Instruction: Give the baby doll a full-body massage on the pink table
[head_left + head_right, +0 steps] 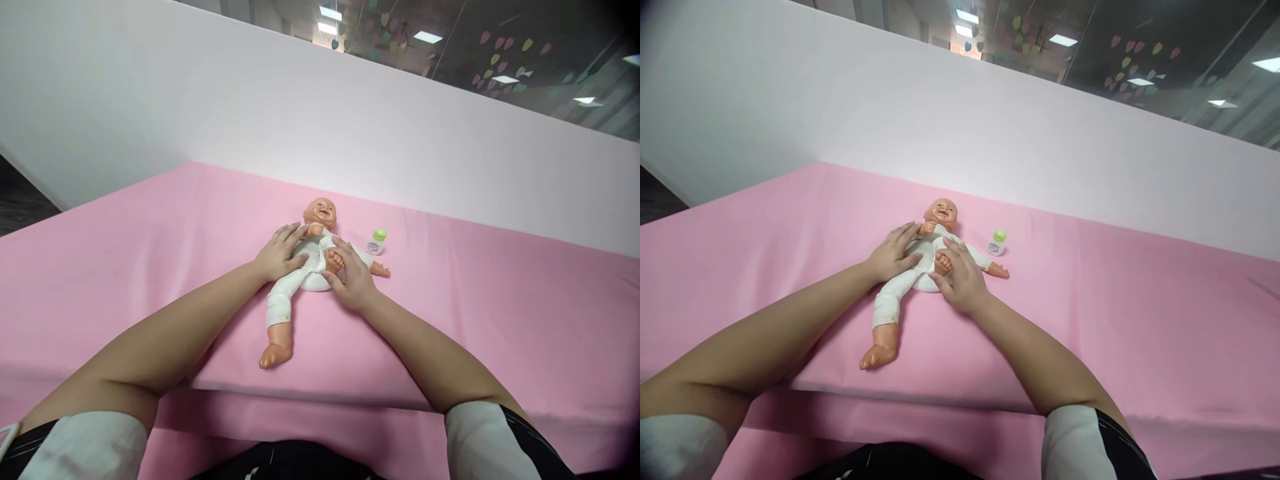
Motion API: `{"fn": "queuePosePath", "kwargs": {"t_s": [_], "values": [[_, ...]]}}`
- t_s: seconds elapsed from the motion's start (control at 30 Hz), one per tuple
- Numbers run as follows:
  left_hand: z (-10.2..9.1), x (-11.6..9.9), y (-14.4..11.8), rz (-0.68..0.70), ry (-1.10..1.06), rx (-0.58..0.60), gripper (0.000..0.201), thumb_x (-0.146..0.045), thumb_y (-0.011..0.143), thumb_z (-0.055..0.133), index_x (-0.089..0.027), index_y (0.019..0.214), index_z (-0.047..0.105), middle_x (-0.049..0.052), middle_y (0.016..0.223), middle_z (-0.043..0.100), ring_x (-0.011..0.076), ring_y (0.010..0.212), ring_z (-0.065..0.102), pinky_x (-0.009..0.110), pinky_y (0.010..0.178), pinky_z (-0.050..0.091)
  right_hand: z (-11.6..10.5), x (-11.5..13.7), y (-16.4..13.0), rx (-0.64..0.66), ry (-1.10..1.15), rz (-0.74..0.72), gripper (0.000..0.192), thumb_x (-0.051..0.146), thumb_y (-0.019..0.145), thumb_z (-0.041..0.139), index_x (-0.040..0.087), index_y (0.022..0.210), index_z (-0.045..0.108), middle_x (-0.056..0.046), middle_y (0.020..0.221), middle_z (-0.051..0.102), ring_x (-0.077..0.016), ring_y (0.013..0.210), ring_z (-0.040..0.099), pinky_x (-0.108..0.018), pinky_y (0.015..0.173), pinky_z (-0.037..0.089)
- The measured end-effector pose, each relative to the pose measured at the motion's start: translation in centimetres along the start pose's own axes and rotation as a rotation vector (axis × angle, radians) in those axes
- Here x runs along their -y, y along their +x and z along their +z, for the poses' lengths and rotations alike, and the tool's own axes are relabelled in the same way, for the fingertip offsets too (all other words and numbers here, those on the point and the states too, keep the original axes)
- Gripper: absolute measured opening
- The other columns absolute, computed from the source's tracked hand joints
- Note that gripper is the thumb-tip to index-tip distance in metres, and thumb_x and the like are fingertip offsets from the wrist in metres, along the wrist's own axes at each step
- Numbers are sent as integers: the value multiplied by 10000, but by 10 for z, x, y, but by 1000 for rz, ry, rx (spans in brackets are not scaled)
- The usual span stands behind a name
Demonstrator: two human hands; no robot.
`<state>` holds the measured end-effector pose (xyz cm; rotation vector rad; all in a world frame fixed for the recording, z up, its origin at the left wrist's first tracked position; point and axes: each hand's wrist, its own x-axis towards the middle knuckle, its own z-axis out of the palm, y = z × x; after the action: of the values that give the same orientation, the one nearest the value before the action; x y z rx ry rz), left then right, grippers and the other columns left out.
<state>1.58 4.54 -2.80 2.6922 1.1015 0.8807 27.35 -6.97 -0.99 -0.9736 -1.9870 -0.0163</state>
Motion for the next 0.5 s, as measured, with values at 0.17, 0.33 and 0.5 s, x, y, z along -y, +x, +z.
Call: {"fn": "queuePosePath", "kwargs": {"t_s": [0.17,0.33,0.5], "values": [[2,2,-1,-72,-61,-130,872,-504,1044,525,-96,1764,252,240,1754,410,402,1627,397,623,1328,343,-14,35,-1,-68,-94,-294,511,501,995,749,233,1409,619,-186,1454,728,-359,1413,676,-639,1272,464],[-3,3,-1,-202,-137,-238,787,-538,1091,442,-90,1728,330,248,1634,554,414,1513,532,633,1281,394,-20,75,-10,61,-3,-504,485,555,923,807,214,1245,681,-131,1205,810,-318,1189,758,-485,1017,610],[-7,18,2,-538,-433,-410,486,-593,1072,548,-196,1310,698,161,1240,775,378,1222,725,580,1139,539,-3,87,-25,345,28,-575,417,608,947,737,209,1061,690,-68,984,787,-245,964,720,-418,882,571]]}}
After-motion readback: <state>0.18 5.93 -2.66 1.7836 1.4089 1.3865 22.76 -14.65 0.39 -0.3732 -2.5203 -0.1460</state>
